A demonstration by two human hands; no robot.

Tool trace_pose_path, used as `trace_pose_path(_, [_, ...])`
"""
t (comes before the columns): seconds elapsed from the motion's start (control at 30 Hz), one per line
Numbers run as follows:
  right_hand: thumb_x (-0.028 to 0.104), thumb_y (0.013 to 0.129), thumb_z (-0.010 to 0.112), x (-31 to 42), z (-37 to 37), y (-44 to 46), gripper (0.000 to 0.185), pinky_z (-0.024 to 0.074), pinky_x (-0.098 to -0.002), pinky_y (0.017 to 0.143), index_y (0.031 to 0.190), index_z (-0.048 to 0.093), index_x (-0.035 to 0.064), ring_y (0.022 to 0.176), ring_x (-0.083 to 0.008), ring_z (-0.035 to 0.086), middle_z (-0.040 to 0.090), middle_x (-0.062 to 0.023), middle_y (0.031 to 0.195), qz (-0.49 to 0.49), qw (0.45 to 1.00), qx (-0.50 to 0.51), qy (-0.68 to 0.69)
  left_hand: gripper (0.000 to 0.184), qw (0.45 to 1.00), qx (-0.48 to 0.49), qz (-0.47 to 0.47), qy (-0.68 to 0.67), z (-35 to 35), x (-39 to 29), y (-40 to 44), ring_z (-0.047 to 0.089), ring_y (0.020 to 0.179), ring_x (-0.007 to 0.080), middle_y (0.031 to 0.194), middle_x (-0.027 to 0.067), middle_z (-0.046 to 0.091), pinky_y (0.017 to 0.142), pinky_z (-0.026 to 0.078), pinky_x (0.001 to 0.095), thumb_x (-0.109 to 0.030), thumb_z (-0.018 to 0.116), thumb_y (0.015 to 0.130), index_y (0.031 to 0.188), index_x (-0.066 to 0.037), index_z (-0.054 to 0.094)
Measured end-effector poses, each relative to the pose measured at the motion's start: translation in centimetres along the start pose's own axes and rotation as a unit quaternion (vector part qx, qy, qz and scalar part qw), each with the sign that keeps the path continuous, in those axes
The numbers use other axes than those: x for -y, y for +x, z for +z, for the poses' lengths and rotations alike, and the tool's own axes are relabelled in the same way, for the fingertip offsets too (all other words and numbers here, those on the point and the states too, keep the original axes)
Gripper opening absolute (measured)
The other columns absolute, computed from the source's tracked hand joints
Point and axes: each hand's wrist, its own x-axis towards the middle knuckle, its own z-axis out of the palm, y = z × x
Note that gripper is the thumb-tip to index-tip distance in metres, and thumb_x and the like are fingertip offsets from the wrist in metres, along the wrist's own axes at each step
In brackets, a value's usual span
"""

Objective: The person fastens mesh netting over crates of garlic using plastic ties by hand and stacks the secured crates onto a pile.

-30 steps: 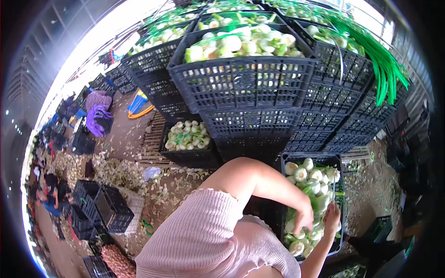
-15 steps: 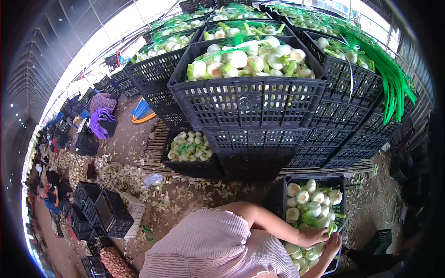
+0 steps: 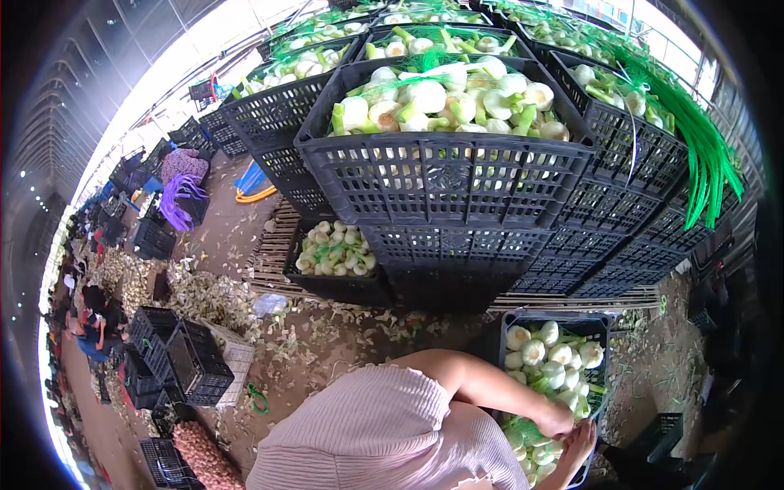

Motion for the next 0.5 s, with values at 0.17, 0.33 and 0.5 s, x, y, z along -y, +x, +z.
trace_pose_path(0.17, [0.025, 0.087, 0.049, 1.0, 0.5, -1.4, 0.02, 0.0238, -0.0186, 0.045, 0.078, 0.053, 0.0078, 0.053, -0.0024, 0.033, 0.042, 0.0057, 0.06, -0.093, 0.994, -0.024, -0.057, 0.012, 0.886, -0.057, -0.082, -0.453, 1.4, 2.3, -1.2, 0.057, 0.061, 0.0146, 0.064, 0.0051, 0.06, 0.059, 0.045, 0.0313, -0.016, 0.057, 0.075, 0.074, -0.005, 0.06])
trace_pose_path(0.33, [0.025, 0.086, 0.048, 1.0, 1.0, -5.3, 0.022, 0.0345, -0.0195, 0.05, 0.096, 0.056, 0.007, 0.072, -0.0078, 0.058, 0.061, 0.0002, 0.092, -0.012, 0.989, -0.137, -0.054, 0.01, 0.765, -0.076, -0.16, -0.619, 2.3, 1.9, -2.6, 0.054, 0.064, 0.0089, 0.073, 0.002, 0.061, 0.061, 0.044, 0.0241, -0.016, 0.062, 0.076, 0.08, -0.007, 0.063])
trace_pose_path(0.5, [0.021, 0.09, 0.042, -1.4, 1.7, -7.6, 0.021, 0.0443, -0.0204, 0.052, 0.089, 0.053, 0.0026, 0.066, -0.0109, 0.059, 0.061, -0.0045, 0.087, -0.033, 0.993, -0.055, 0.096, 0.008, 0.751, -0.041, -0.235, -0.616, -0.1, 0.9, -2.5, 0.052, 0.064, 0.0067, 0.075, -0.0004, 0.058, 0.06, 0.04, 0.0186, -0.008, 0.062, 0.074, 0.082, -0.005, 0.06])
